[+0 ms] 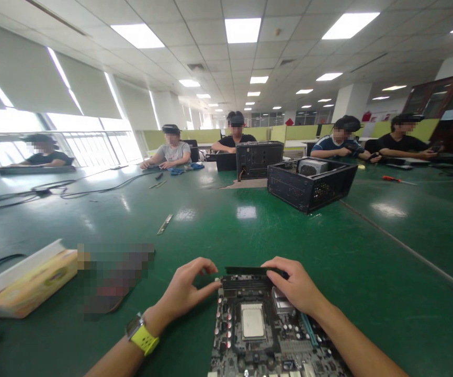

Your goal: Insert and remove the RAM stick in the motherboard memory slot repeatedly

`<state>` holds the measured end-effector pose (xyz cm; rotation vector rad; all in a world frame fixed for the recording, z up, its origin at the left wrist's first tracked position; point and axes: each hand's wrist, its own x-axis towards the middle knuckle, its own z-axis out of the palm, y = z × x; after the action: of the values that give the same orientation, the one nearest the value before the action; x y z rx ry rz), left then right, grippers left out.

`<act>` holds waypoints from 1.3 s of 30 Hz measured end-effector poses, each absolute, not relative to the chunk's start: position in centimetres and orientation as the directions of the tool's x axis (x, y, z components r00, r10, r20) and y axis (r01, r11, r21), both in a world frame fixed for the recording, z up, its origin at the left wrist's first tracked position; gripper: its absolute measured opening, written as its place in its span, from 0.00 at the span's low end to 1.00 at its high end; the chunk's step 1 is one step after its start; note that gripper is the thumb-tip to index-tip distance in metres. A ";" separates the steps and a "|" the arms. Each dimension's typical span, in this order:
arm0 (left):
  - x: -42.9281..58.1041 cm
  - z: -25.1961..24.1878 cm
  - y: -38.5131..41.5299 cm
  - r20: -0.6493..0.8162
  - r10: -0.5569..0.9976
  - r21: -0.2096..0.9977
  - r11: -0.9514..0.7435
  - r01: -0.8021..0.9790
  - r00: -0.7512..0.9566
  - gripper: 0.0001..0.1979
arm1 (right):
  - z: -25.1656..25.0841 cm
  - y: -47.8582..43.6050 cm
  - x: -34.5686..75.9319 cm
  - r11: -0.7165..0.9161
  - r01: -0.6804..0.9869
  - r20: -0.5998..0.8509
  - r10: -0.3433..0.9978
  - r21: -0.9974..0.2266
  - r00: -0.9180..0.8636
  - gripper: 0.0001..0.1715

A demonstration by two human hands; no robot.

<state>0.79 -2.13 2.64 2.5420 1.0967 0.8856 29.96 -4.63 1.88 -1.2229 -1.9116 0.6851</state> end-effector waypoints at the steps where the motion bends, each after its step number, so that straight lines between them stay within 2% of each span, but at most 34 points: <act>1: 0.9 2.6 -2.3 0.442 0.723 0.435 -0.691 0.578 0.531 0.12 | 2.0 -4.7 29.8 0.408 0.518 0.298 0.911 -0.751 -0.285 0.14; 4: 1.2 2.8 -2.6 0.419 0.697 0.435 -0.716 0.546 0.582 0.15 | 2.0 -4.7 29.6 0.405 0.524 0.271 0.909 -0.749 -0.316 0.14; 10: 2.3 2.6 -2.6 0.410 0.619 0.395 -0.783 0.481 0.670 0.07 | 1.8 -4.6 29.6 0.414 0.538 0.294 0.908 -0.734 -0.298 0.14; 16: 2.3 2.3 -2.3 0.436 0.644 0.403 -0.764 0.504 0.628 0.08 | 1.7 -4.5 29.5 0.414 0.627 0.311 0.910 -0.660 -0.274 0.14; 23: 1.8 1.6 -2.2 0.484 0.651 0.464 -0.757 0.460 0.584 0.08 | 1.1 -4.1 30.1 0.340 0.606 0.272 0.940 -0.719 -0.204 0.13; 30: 1.9 1.8 -2.2 0.482 0.656 0.493 -0.751 0.439 0.581 0.09 | 1.4 -4.1 29.8 0.326 0.654 0.227 0.945 -0.682 -0.234 0.11; 39: 2.1 1.6 -2.1 0.487 0.675 0.498 -0.736 0.459 0.554 0.08 | 1.6 -4.3 29.8 0.346 0.646 0.258 0.938 -0.680 -0.231 0.12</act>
<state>2.10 -2.15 1.64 2.4796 0.9345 0.9738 29.79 -4.26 1.64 -1.3793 -1.9694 0.5839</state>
